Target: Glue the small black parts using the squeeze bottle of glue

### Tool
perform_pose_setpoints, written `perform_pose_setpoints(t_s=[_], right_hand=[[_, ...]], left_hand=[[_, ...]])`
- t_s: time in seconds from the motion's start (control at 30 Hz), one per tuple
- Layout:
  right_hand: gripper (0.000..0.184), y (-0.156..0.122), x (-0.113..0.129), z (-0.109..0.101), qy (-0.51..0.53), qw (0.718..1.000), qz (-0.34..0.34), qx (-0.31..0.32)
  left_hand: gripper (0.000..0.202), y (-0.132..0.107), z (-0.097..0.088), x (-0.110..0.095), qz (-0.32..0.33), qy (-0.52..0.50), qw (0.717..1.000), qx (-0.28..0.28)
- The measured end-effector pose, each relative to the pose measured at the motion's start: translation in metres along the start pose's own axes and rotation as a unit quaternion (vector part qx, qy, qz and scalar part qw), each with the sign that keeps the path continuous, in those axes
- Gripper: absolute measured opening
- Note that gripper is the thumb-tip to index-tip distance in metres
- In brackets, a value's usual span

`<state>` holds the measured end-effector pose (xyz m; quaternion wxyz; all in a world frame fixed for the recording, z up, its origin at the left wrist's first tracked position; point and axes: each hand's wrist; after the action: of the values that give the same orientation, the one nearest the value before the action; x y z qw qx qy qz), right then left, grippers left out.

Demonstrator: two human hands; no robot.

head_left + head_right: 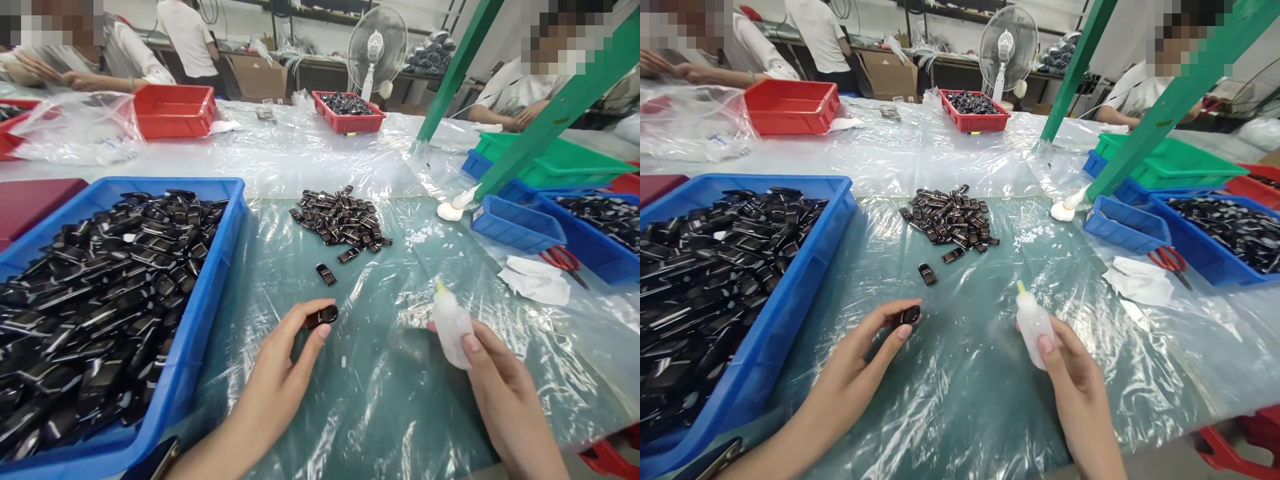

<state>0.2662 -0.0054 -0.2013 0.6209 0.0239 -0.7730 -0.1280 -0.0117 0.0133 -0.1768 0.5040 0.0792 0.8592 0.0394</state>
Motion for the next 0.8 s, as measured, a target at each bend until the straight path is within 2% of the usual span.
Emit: perform_pose_setpoints(t_s=[0.1,0.23,0.27,0.33,0.4,0.43,0.47,0.5,0.53,0.57,0.6,0.67,0.8], right_hand=[[0.046,0.013,0.001,0.002,-0.018,1.0,0.006,0.001],[0.05,0.016,0.0,0.013,-0.065,0.998,-0.012,0.005],[0.051,0.012,0.001,0.016,-0.08,0.996,-0.027,-0.013],[0.045,-0.001,0.007,0.022,-0.14,0.983,-0.08,-0.091],[0.024,-0.015,0.017,0.029,-0.23,0.949,-0.167,-0.135],[0.011,-0.02,0.022,0.033,-0.245,0.942,-0.219,-0.068],[0.015,-0.024,0.028,0.038,-0.252,0.926,-0.278,0.031],[0.024,-0.026,0.032,0.043,-0.257,0.908,-0.307,0.12],[0.031,-0.026,0.035,0.049,-0.269,0.885,-0.326,0.197],[0.034,-0.024,0.037,0.054,-0.286,0.862,-0.341,0.244],[0.035,-0.021,0.038,0.06,-0.306,0.843,-0.354,0.267],[0.037,-0.012,0.036,0.069,-0.327,0.819,-0.391,0.264],[0.037,0.004,0.031,0.081,-0.32,0.806,-0.415,0.276]], left_hand=[[0.025,-0.003,0.003,0.001,-0.023,-0.019,0.999,0.021],[0.025,-0.004,0.004,0.001,-0.01,-0.021,1.0,0.015],[0.025,-0.003,0.004,0.001,-0.009,-0.024,1.0,0.013],[0.025,-0.003,0.004,0.001,-0.012,-0.031,0.999,0.011],[0.025,-0.002,0.004,0.002,-0.012,-0.03,0.999,0.004],[0.024,-0.003,0.005,0.003,-0.008,-0.028,1.0,0.0],[0.023,-0.003,0.005,0.003,-0.003,-0.027,1.0,-0.003],[0.023,-0.004,0.006,0.004,0.001,-0.028,1.0,-0.003],[0.022,-0.004,0.007,0.004,0.004,-0.031,1.0,-0.001],[0.022,-0.005,0.007,0.004,0.001,-0.036,0.999,0.004],[0.022,-0.006,0.007,0.004,-0.003,-0.042,0.999,0.009],[0.022,-0.007,0.008,0.004,-0.013,-0.047,0.999,0.016],[0.02,-0.006,0.009,0.002,-0.003,-0.041,0.999,0.01]])
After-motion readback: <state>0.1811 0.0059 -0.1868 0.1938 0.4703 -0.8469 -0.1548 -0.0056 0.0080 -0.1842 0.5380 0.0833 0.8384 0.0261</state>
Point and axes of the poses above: each hand's wrist, its own y-axis towards the middle knuckle, its own z-axis out of the palm, x = y × z, and after that the axes turned 5 degrees about -z, right-handed
